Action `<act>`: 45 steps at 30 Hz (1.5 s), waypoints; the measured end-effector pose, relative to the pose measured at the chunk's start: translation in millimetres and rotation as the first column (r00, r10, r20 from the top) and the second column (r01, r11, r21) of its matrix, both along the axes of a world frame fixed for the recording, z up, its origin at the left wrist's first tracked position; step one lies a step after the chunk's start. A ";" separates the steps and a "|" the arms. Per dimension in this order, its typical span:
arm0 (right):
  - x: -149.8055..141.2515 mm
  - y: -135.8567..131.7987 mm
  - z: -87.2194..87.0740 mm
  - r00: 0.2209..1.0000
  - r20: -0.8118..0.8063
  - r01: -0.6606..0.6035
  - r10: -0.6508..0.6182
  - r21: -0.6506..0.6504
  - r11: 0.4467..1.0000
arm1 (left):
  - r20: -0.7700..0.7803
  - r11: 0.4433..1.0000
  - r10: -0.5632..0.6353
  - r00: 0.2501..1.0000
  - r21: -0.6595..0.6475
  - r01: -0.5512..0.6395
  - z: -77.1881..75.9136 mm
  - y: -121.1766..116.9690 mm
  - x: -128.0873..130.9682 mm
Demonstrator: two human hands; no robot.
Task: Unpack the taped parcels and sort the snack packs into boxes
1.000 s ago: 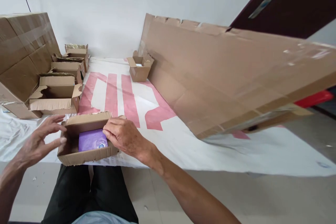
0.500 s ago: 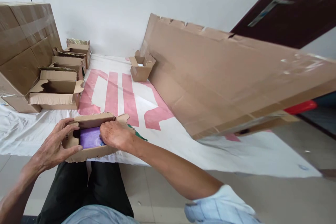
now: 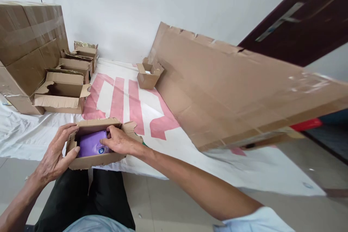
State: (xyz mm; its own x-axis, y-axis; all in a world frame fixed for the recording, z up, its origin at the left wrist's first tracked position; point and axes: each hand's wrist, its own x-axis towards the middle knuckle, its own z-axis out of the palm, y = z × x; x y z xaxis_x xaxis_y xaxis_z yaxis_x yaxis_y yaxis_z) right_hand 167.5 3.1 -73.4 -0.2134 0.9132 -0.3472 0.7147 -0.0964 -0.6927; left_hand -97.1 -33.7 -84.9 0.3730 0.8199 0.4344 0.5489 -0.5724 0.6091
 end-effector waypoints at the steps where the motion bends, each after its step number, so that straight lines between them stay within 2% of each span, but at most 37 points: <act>1: -0.2 0.3 -0.6 0.999 -0.043 0.023 -0.024 -0.033 0.999 | 0.007 1.000 -0.001 1.000 0.010 0.001 -0.6 -0.6 -0.6; 4: -2.0 0.2 -1.9 0.992 -0.108 0.054 -0.065 -0.103 0.993 | 0.003 1.000 0.002 1.000 0.028 -0.002 -2.3 -1.4 -1.7; 10: -3.7 -0.1 -10.5 0.961 -0.157 0.200 -0.226 -0.164 0.966 | 0.025 1.000 0.009 1.000 -0.003 -0.009 -6.2 -2.8 -3.8; 16: -5.5 3.1 -22.2 0.895 -0.273 0.302 -0.354 -0.214 0.929 | 0.092 0.999 0.009 0.996 -0.036 -0.005 -11.5 -4.7 -9.9; 23: -15.3 -1.7 -15.6 0.880 -0.245 0.325 -0.407 -0.314 0.892 | 0.104 0.999 0.005 0.995 -0.038 -0.001 -10.7 -8.6 -11.1; 26: -21.8 -4.6 -12.1 0.885 -0.210 0.342 -0.416 -0.315 0.885 | 0.086 1.000 0.008 0.996 -0.023 -0.006 -8.6 -9.3 -10.2; 30: -24.1 -11.3 -4.7 0.913 -0.116 0.367 -0.392 -0.190 0.911 | 0.055 0.999 0.015 0.998 0.031 -0.017 -6.7 -9.1 -7.0; 35: -14.4 -25.6 12.6 0.941 -0.178 0.300 -0.287 0.052 0.952 | 0.009 0.997 0.032 0.999 0.065 -0.032 -5.8 -9.0 0.5; 39: -6.1 -34.4 24.9 0.933 -0.250 0.297 -0.257 0.136 0.945 | -0.024 0.998 0.029 0.999 0.064 -0.027 -2.4 -8.5 7.6; 45: -2.1 -43.1 35.3 0.942 -0.236 0.306 -0.240 0.301 0.903 | -0.132 0.990 0.029 0.991 0.138 -0.010 13.4 -1.9 16.6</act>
State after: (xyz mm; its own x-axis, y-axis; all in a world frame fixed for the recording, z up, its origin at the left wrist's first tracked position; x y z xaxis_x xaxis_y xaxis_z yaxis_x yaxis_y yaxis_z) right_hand 165.4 -39.9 -38.1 0.0293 0.9996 0.0046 0.5461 -0.0121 -0.8376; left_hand -80.5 -35.6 -71.5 0.4196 0.7638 0.4904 0.6317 -0.6337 0.4464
